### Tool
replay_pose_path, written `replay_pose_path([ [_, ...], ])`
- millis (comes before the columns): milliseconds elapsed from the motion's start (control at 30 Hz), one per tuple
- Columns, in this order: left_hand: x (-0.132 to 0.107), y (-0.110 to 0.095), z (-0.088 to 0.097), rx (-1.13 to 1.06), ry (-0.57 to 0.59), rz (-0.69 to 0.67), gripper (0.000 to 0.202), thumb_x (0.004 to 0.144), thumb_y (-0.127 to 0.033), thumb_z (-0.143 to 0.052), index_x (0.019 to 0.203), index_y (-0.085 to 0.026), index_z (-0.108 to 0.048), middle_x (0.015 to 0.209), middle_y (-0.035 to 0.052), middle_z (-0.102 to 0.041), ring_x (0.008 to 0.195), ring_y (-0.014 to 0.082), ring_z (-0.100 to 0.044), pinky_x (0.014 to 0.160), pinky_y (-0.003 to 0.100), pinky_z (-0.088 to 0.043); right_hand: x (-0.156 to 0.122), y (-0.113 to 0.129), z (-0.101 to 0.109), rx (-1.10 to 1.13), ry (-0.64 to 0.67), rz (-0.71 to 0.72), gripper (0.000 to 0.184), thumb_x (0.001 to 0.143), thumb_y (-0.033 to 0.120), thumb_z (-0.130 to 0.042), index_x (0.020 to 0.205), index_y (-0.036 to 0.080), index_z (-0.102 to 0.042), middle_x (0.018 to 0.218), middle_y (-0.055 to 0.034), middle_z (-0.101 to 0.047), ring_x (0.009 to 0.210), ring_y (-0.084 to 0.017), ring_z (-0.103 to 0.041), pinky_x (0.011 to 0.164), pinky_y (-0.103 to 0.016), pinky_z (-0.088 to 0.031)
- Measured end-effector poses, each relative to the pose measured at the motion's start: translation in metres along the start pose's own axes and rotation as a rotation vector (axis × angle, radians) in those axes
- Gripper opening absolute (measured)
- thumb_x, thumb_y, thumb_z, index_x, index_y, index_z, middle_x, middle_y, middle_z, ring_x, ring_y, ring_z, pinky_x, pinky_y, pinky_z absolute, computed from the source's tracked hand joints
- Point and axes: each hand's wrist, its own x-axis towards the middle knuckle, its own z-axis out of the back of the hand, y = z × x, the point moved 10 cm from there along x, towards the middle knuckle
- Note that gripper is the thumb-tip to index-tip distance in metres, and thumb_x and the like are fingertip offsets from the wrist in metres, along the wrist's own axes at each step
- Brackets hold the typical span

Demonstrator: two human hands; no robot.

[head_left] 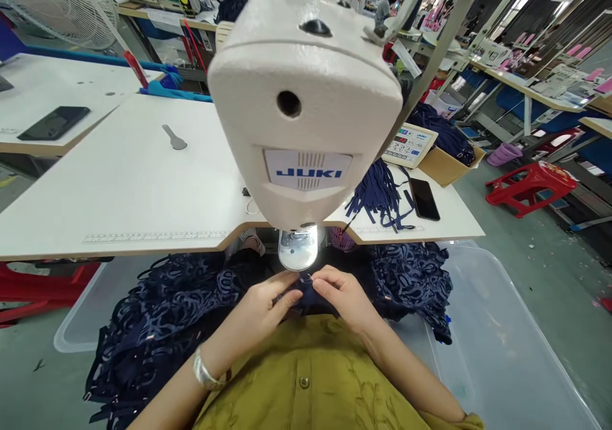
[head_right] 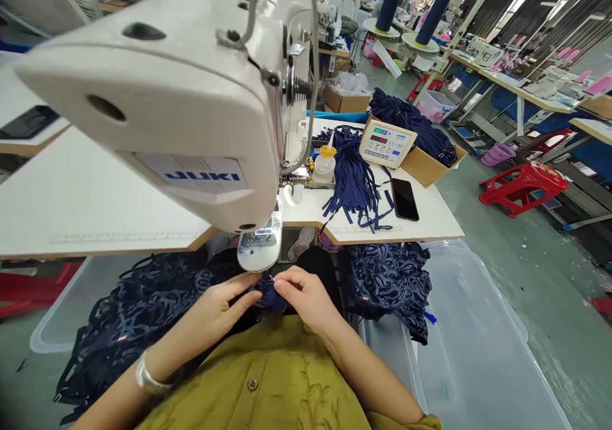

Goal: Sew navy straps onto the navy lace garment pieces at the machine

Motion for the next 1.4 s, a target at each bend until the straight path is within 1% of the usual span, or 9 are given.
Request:
replay_pose_path([
  [133,0.004,0.002,-0.013,-0.297,0.026,0.092,0.028,0.091,-0.040,-0.051,0.100,-0.018,-0.066,0.095,0.0038,-0.071,0.088,0.0174,-0.066,0.079,0.029,-0.055,-0.001,-0.009,-0.011,0.212,-0.006,-0.023,0.024,0.085,0.041,-0.062,0.084,0.020,-0.072,0.077,0.0002,-0.057,0.073,-0.013,-0.054,0.069,-0.025,-0.045],
  [333,0.004,0.004,-0.013,-0.302,-0.004,0.127,0.027,0.091,-0.040,-0.050,0.093,-0.017,-0.064,0.080,0.0013,-0.068,0.057,0.0110,-0.060,0.052,0.022,-0.050,-0.007,0.008,-0.004,-0.010,-0.003,0.189,0.021,0.091,0.034,-0.054,0.097,0.024,-0.071,0.084,-0.0011,-0.056,0.080,-0.014,-0.055,0.073,-0.026,-0.046],
  [433,0.003,0.001,-0.009,-0.233,-0.039,0.108,0.023,0.089,-0.038,-0.053,0.089,-0.018,-0.064,0.079,0.0006,-0.067,0.066,0.0125,-0.061,0.061,0.024,-0.051,-0.009,0.019,-0.007,-0.114,0.065,0.243,0.024,0.093,0.031,-0.049,0.110,0.024,-0.065,0.096,-0.0034,-0.056,0.088,-0.014,-0.055,0.079,-0.027,-0.046],
  [500,0.002,-0.004,-0.006,-0.184,-0.055,0.083,0.019,0.088,-0.036,-0.055,0.085,-0.019,-0.064,0.083,0.0010,-0.066,0.075,0.0138,-0.061,0.069,0.025,-0.049,-0.007,0.017,-0.011,-0.099,0.103,0.199,0.025,0.090,0.033,-0.057,0.112,0.022,-0.062,0.101,-0.0037,-0.056,0.087,-0.014,-0.055,0.076,-0.026,-0.047],
  [667,0.002,-0.016,-0.005,-0.033,-0.057,0.038,0.021,0.092,-0.033,-0.048,0.080,-0.019,-0.060,0.081,0.0004,-0.063,0.073,0.0130,-0.058,0.066,0.025,-0.047,0.001,0.000,-0.011,0.235,-0.017,0.072,0.016,0.078,0.035,-0.071,0.082,0.021,-0.066,0.081,0.0015,-0.058,0.074,-0.013,-0.056,0.072,-0.025,-0.047],
  [767,0.002,-0.019,-0.003,-0.023,-0.075,0.003,0.017,0.092,-0.032,-0.049,0.092,-0.021,-0.062,0.090,0.0013,-0.065,0.081,0.0134,-0.061,0.073,0.025,-0.050,0.001,-0.009,-0.009,0.335,-0.095,0.034,0.012,0.076,0.032,-0.072,0.081,0.021,-0.068,0.079,0.0009,-0.063,0.073,-0.014,-0.058,0.072,-0.027,-0.049],
  [967,0.000,-0.025,0.000,-0.024,-0.089,-0.075,0.019,0.093,-0.030,-0.047,0.095,-0.021,-0.065,0.093,0.0032,-0.064,0.085,0.0136,-0.061,0.077,0.025,-0.050,-0.004,-0.004,0.002,0.142,-0.176,0.095,0.012,0.078,0.033,-0.070,0.081,0.022,-0.071,0.077,-0.0003,-0.064,0.072,-0.015,-0.057,0.069,-0.027,-0.047],
  [1200,-0.003,-0.039,-0.002,0.178,-0.048,-0.146,0.022,0.095,-0.027,-0.043,0.090,-0.021,-0.063,0.082,0.0010,-0.056,0.074,0.0117,-0.054,0.067,0.023,-0.045,-0.007,0.007,0.000,0.177,-0.146,0.170,0.010,0.078,0.031,-0.070,0.082,0.023,-0.068,0.081,-0.0004,-0.065,0.075,-0.015,-0.059,0.070,-0.027,-0.048],
  [1400,-0.009,-0.061,0.011,0.444,-0.233,-0.250,0.018,0.095,-0.027,-0.044,0.089,-0.018,-0.058,0.082,0.0016,-0.054,0.073,0.0135,-0.051,0.067,0.027,-0.043,-0.014,0.016,0.006,0.042,-0.255,0.228,0.009,0.082,0.031,-0.064,0.079,0.023,-0.064,0.072,0.0014,-0.063,0.063,-0.013,-0.055,0.061,-0.026,-0.046],
])
